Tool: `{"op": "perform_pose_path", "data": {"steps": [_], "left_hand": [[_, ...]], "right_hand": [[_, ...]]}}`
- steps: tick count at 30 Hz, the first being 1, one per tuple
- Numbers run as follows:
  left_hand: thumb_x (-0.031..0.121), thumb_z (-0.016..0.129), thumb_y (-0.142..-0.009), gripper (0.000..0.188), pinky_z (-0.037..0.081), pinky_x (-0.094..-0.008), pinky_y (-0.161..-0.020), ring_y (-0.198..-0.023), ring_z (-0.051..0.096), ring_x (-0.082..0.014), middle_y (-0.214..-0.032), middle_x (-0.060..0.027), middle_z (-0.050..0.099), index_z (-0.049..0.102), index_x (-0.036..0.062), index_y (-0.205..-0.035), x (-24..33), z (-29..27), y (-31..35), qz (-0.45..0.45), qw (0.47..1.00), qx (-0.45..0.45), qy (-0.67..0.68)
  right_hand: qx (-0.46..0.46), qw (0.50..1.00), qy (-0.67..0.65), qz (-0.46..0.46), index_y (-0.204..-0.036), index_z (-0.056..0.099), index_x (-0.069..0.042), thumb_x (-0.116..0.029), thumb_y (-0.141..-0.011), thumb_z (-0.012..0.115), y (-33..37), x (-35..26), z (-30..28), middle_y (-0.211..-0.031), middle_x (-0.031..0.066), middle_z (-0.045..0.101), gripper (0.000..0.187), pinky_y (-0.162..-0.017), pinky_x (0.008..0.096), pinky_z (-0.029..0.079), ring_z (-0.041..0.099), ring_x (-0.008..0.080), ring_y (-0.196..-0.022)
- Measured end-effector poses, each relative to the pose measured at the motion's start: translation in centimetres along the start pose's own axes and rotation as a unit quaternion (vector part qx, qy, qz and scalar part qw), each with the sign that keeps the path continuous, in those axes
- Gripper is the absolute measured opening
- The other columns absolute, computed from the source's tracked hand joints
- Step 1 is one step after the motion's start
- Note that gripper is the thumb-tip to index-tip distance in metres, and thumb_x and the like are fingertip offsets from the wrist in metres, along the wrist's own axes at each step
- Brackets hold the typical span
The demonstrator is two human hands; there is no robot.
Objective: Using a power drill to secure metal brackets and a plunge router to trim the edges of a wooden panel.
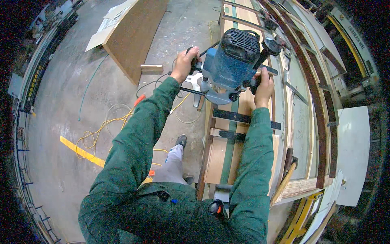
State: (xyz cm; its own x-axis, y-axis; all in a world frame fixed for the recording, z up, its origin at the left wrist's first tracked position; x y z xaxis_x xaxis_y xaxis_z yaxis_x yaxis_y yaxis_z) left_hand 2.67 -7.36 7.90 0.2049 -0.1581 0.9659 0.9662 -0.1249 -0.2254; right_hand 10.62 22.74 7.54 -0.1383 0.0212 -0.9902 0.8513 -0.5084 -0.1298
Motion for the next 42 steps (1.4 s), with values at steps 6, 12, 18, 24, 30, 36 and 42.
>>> {"op": "perform_pose_path", "data": {"steps": [6,12,18,24,30,36,42], "left_hand": [[0.041,0.052,-0.088,0.04,0.042,-0.0261,-0.062,-0.063,0.053,-0.0125,-0.069,-0.004,0.06,0.058,0.005,-0.071,-1.1,-0.1,-1.1,0.0,1.0,0.001,-0.019],[0.039,0.055,-0.087,0.044,0.042,-0.0287,-0.058,-0.059,0.052,-0.0131,-0.063,-0.0051,0.057,0.058,-0.0005,-0.068,-1.7,0.3,-2.3,0.024,1.0,0.006,0.014],[0.041,0.055,-0.087,0.045,0.042,-0.0287,-0.058,-0.059,0.052,-0.0132,-0.063,-0.0051,0.057,0.058,-0.0005,-0.068,-2.1,0.0,-2.6,0.008,1.0,0.006,0.001],[0.04,0.055,-0.087,0.043,0.042,-0.0275,-0.057,-0.059,0.051,-0.0117,-0.064,-0.0034,0.056,0.058,0.0018,-0.068,-2.2,0.4,-3.0,0.011,1.0,0.002,0.019],[0.042,0.052,-0.088,0.04,0.042,-0.0267,-0.06,-0.062,0.052,-0.0117,-0.069,-0.0037,0.058,0.057,0.0057,-0.073,-2.7,0.7,-3.6,0.006,1.0,-0.014,0.009],[0.043,0.052,-0.088,0.041,0.041,-0.0271,-0.059,-0.061,0.052,-0.0121,-0.068,-0.0035,0.058,0.058,0.0056,-0.073,-2.6,0.8,-3.8,0.007,1.0,-0.006,0.008],[0.046,0.05,-0.088,0.046,0.04,-0.0279,-0.058,-0.06,0.051,-0.0126,-0.066,-0.004,0.057,0.058,0.005,-0.068,-2.3,0.7,-4.3,0.033,0.999,-0.015,-0.025]], "right_hand": [[0.002,1.0,0.018,0.014,-0.074,0.059,-0.005,-0.047,-0.09,0.052,-0.9,0.7,0.0,-0.064,0.0042,0.056,0.045,-0.04,0.0255,0.04,0.051,0.0122,-0.048],[0.017,0.999,0.013,-0.028,-0.072,0.06,-0.004,-0.045,-0.09,0.051,-2.3,1.0,-0.4,-0.065,0.004,0.056,0.046,-0.042,0.0267,0.041,0.05,0.0124,-0.048],[0.006,1.0,0.012,-0.015,-0.072,0.06,-0.004,-0.046,-0.089,0.052,-2.1,0.9,0.5,-0.065,0.0046,0.056,0.046,-0.041,0.0267,0.041,0.052,0.0131,-0.049],[0.012,0.999,0.034,-0.013,-0.072,0.059,-0.004,-0.047,-0.089,0.051,-2.5,0.8,0.2,-0.064,0.0052,0.056,0.047,-0.04,0.0269,0.043,0.053,0.0136,-0.048],[0.01,0.999,0.035,-0.025,-0.072,0.059,-0.003,-0.048,-0.089,0.05,-3.1,0.9,0.3,-0.065,0.006,0.057,0.049,-0.04,0.0277,0.044,0.053,0.0148,-0.048],[0.012,0.999,0.039,-0.026,-0.071,0.059,-0.002,-0.049,-0.089,0.049,-3.6,1.3,0.3,-0.065,0.0065,0.058,0.051,-0.041,0.028,0.043,0.054,0.0154,-0.049],[0.009,0.998,0.039,-0.038,-0.071,0.059,-0.002,-0.05,-0.089,0.049,-3.7,1.3,0.6,-0.065,0.007,0.058,0.052,-0.04,0.0278,0.042,0.054,0.0152,-0.049]]}}
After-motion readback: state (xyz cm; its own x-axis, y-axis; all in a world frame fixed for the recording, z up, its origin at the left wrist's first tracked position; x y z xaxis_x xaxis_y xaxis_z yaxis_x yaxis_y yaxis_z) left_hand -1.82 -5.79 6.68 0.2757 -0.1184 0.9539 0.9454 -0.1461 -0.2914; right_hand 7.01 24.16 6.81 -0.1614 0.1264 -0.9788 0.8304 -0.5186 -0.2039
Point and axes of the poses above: each hand's wrist, its own y-axis away from the middle knuckle, its own z-axis out of the palm, x = y × z, the point moved 8 cm from there along -y, towards the middle knuckle
